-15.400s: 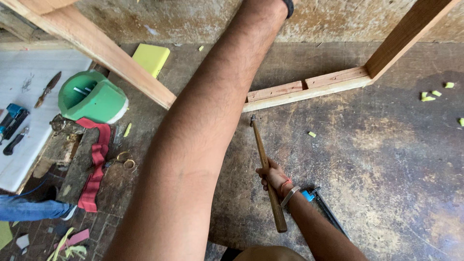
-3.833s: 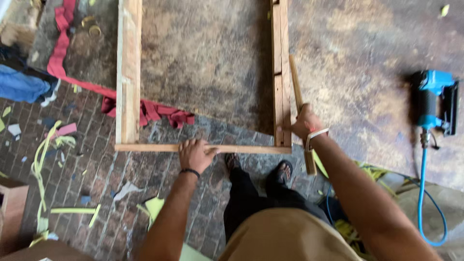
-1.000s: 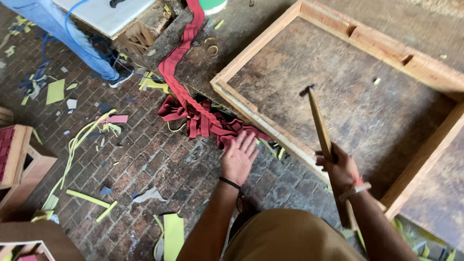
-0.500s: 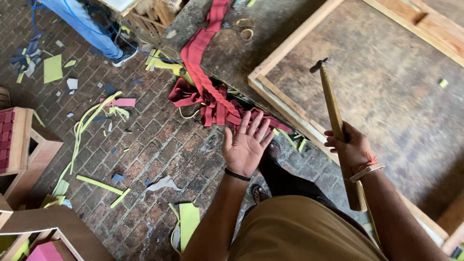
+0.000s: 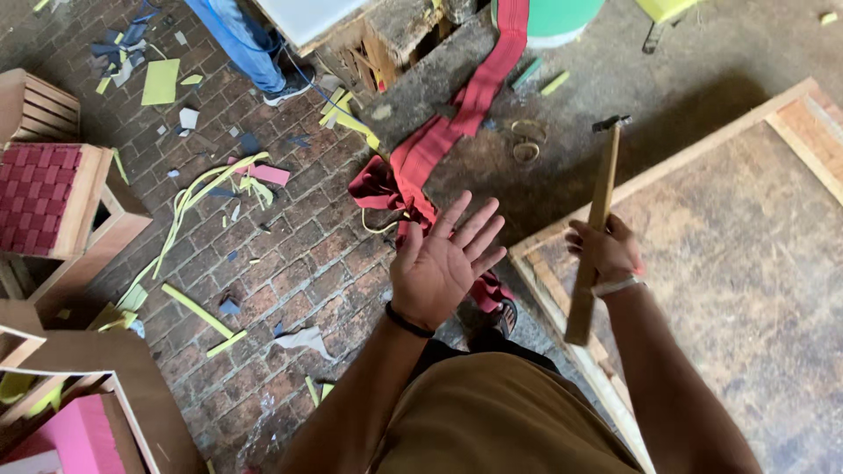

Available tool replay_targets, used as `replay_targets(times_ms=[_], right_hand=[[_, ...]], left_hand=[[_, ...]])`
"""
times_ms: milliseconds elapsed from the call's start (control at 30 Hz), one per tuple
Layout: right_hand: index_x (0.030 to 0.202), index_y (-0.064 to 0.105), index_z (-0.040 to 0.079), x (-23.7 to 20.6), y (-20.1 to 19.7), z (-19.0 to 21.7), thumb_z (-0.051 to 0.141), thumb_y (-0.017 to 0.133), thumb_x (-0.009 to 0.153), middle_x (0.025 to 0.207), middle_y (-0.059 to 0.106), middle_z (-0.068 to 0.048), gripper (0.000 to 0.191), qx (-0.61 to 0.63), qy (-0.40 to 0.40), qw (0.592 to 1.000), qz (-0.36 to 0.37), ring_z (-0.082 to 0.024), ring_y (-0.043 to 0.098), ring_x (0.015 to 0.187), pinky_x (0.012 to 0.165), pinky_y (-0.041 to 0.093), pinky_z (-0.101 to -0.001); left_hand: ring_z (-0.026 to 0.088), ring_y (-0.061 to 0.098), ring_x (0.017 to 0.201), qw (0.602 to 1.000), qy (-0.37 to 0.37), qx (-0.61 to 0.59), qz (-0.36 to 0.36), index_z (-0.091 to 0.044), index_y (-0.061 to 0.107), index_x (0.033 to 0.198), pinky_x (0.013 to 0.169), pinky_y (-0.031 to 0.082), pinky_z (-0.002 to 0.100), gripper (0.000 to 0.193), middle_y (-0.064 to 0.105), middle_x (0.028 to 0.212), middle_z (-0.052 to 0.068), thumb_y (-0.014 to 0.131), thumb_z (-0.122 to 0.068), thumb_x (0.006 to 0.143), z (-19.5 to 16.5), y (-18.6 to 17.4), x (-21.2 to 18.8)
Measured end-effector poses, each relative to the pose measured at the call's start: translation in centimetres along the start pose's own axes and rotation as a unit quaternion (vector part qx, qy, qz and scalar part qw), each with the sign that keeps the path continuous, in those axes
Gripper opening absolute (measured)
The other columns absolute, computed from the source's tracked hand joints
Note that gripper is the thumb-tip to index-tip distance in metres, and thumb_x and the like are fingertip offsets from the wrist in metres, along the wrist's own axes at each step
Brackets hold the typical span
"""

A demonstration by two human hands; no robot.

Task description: The person uses a pneumatic nail gun to fasten red webbing straps onto a wooden chair frame, weaving the straps into a lattice pattern and trimming excess with scissors. They then carry the finished woven panel across the workshop, hammer a wooden frame, and begin laying and stapling new webbing strips onto a second frame.

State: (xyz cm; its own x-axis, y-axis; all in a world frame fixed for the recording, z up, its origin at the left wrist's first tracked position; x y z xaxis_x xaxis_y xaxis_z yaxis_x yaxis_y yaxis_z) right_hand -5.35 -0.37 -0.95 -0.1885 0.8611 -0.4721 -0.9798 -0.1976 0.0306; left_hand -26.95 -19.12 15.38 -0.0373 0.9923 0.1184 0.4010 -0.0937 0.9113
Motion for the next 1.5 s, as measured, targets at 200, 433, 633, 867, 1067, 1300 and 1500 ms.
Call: replay_targets(times_ms=[200,433,633,867,1067,1300,1500], right_hand=[[0.114,0.058,0.003,8.6,4.8,3.9,0.006,0.073,0.091,0.089,0.063,-0.008,0.028,-0.102,-0.033,0.987,-0.117,-0.022,0.064,0.075,0.057,0.055,-0.0359],[0.137,0.056,0.004,11.7,5.6,6.5,0.013,0.086,0.078,0.112,0.070,-0.014,0.067,-0.261,-0.103,0.930,-0.238,-0.026,0.068,0.096,0.084,0.055,-0.0367],[0.122,0.073,0.010,4.4,11.5,8.6,0.014,0.074,0.090,0.112,0.073,-0.007,0.033,-0.089,-0.033,0.970,-0.226,-0.017,0.071,0.094,0.083,0.061,-0.0293],[0.125,0.069,0.009,-3.1,22.1,14.3,0.024,0.054,0.100,0.083,0.070,-0.005,0.032,0.276,-0.087,0.955,-0.058,-0.014,0.068,0.070,0.062,0.053,-0.0284],[0.111,0.072,0.003,-3.3,20.8,11.6,0.030,0.061,0.116,0.078,0.062,-0.003,0.029,0.368,-0.167,0.909,-0.107,-0.011,0.051,0.056,0.049,0.042,-0.0262],[0.101,0.070,0.008,-1.6,19.0,7.5,0.039,0.055,0.104,0.088,0.069,-0.002,0.034,0.419,-0.040,0.891,-0.170,-0.012,0.063,0.074,0.065,0.053,-0.0270],[0.091,0.058,0.012,-0.4,17.0,8.1,0.064,0.050,0.106,0.075,0.063,-0.001,0.055,0.464,-0.059,0.880,-0.082,-0.013,0.060,0.062,0.057,0.053,-0.0284]], left_hand=[[0.035,0.007,0.165,0.998,0.007,-0.038,0.039,-0.018,0.013,0.169,0.130,0.014,0.055,0.090,0.008,0.176,0.021,0.039,-0.071,0.101,-4.9,-0.6,5.5],[0.036,0.006,0.164,0.993,-0.077,-0.083,0.044,-0.018,0.014,0.168,0.129,0.012,0.058,0.090,0.007,0.176,0.022,0.035,-0.073,0.101,-9.3,-5.5,11.9],[0.031,0.008,0.164,0.978,-0.200,-0.046,0.035,-0.019,0.015,0.168,0.129,0.007,0.055,0.089,0.015,0.176,0.013,0.035,-0.072,0.100,-12.0,-8.6,16.3],[0.031,0.021,0.158,0.957,-0.255,0.042,0.133,-0.014,0.009,0.173,0.123,0.014,0.042,0.095,0.022,0.175,0.016,0.034,-0.073,0.103,-9.9,-6.9,18.7],[0.030,0.004,0.168,0.914,-0.186,0.250,0.259,-0.006,-0.002,0.169,0.136,0.002,0.042,0.099,0.006,0.179,0.017,0.029,-0.075,0.105,-6.3,-4.9,17.1],[0.035,-0.012,0.167,0.827,-0.138,0.440,0.321,-0.005,-0.001,0.169,0.135,-0.006,0.049,0.101,-0.003,0.180,0.020,0.027,-0.077,0.104,-5.3,-4.5,15.6],[0.037,-0.009,0.168,0.792,-0.115,0.484,0.354,-0.009,0.011,0.171,0.134,-0.005,0.052,0.099,0.006,0.180,0.021,0.031,-0.077,0.102,-4.0,-3.5,15.3]])
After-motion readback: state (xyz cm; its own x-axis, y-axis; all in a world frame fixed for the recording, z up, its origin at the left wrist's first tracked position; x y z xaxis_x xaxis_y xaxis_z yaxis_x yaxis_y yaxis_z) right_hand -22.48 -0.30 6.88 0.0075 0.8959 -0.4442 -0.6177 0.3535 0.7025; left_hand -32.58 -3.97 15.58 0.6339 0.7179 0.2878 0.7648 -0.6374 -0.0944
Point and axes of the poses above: each hand's wrist, its own x-axis towards the middle knuckle, its own y-axis out of the palm, z = x × y, the point moved 6 cm from there along x, towards the middle knuckle
